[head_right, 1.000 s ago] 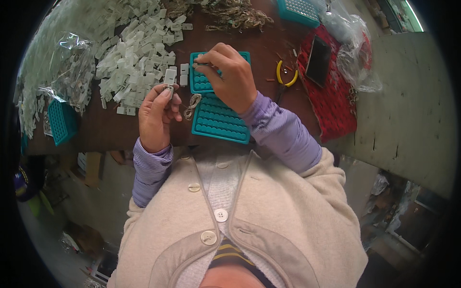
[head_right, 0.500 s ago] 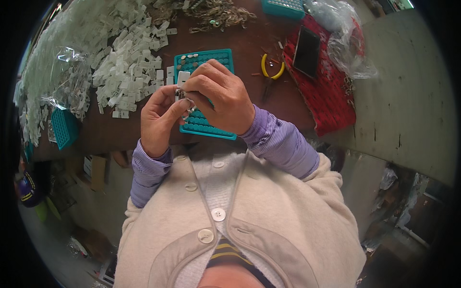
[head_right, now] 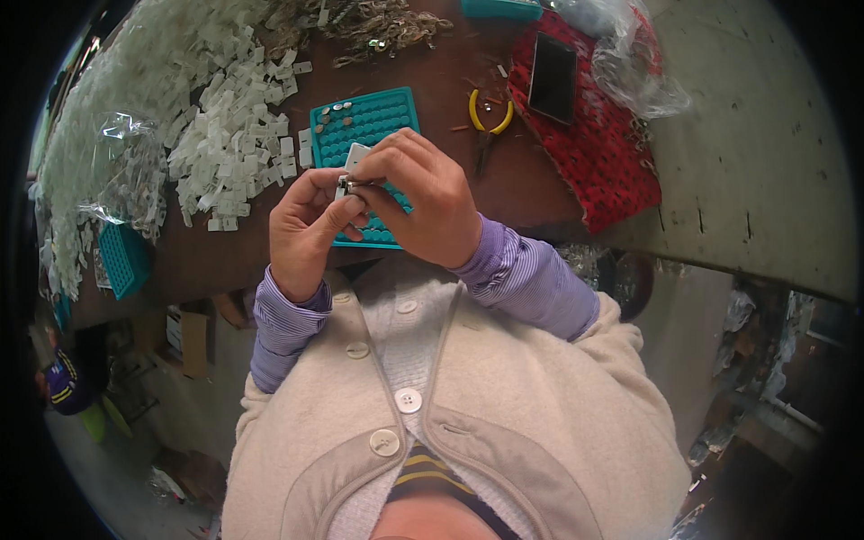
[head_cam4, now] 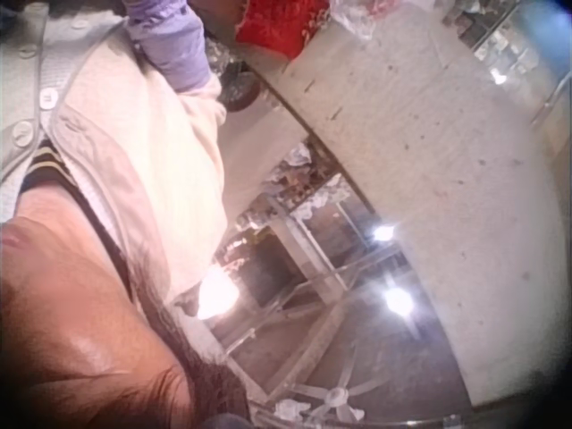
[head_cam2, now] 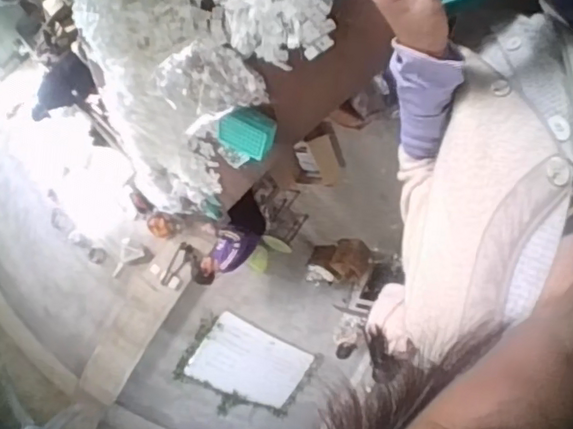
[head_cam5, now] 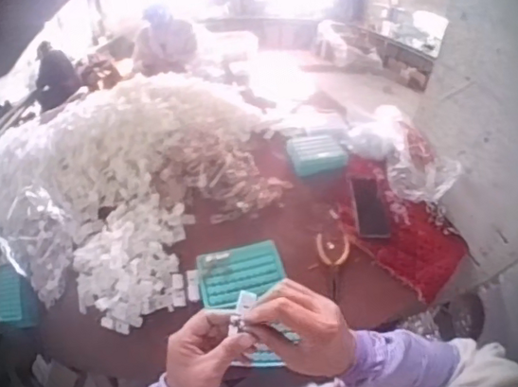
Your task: The person assembles small white LED modules by inserting round components into slots and testing each unit with a phone flashlight. They repeat this process for multiple modules, placing finished units into a teal tray.
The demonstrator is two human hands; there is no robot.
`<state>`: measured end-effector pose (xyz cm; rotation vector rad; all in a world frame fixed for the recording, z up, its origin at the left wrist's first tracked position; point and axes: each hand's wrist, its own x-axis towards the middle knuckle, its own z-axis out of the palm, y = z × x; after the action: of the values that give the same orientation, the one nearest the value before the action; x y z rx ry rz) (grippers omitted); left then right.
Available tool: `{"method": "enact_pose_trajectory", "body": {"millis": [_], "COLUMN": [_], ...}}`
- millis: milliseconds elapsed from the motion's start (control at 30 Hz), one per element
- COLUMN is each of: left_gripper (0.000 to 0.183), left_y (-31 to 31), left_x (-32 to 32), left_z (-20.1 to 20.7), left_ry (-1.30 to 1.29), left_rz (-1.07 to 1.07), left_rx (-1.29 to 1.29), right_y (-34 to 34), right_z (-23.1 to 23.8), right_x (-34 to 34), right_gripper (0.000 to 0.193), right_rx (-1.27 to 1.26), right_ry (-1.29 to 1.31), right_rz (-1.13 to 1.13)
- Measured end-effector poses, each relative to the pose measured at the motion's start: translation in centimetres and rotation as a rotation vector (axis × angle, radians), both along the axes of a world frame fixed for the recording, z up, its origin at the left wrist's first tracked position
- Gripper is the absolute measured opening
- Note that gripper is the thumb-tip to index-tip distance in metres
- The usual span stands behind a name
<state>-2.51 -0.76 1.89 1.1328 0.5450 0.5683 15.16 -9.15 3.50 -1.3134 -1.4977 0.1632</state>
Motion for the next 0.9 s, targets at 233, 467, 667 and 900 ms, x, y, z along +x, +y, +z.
{"method": "enact_pose_trajectory", "body": {"millis": [233, 467, 667, 900], "left_gripper": [0.025, 0.027, 0.029, 0.026], "left_y": [0.4, 0.3, -1.4, -2.7], "left_x": [-0.9, 0.1, 2.6, 6.7], "left_z": [-1.1, -0.7, 1.0, 1.0], "left_ry": [0.069, 0.075, 0.080, 0.113], "left_rz": [0.016, -0.129, -0.184, -0.085], "left_rx": [0.172, 0.002, -0.005, -0.038], "right_y": [0.3, -0.6, -2.8, -5.7], "right_z": [-0.6, -0.1, -0.3, -1.0], "right_x": [-0.8, 0.5, 2.5, 4.1], "right_gripper": [0.029, 0.022, 0.018, 0.029], "right_rx": [-0.235, -0.163, 0.068, 0.140], "right_ry": [0.511, 0.184, -0.129, -0.055], "right_rz": [0.125, -0.086, -0.231, -0.204]}}
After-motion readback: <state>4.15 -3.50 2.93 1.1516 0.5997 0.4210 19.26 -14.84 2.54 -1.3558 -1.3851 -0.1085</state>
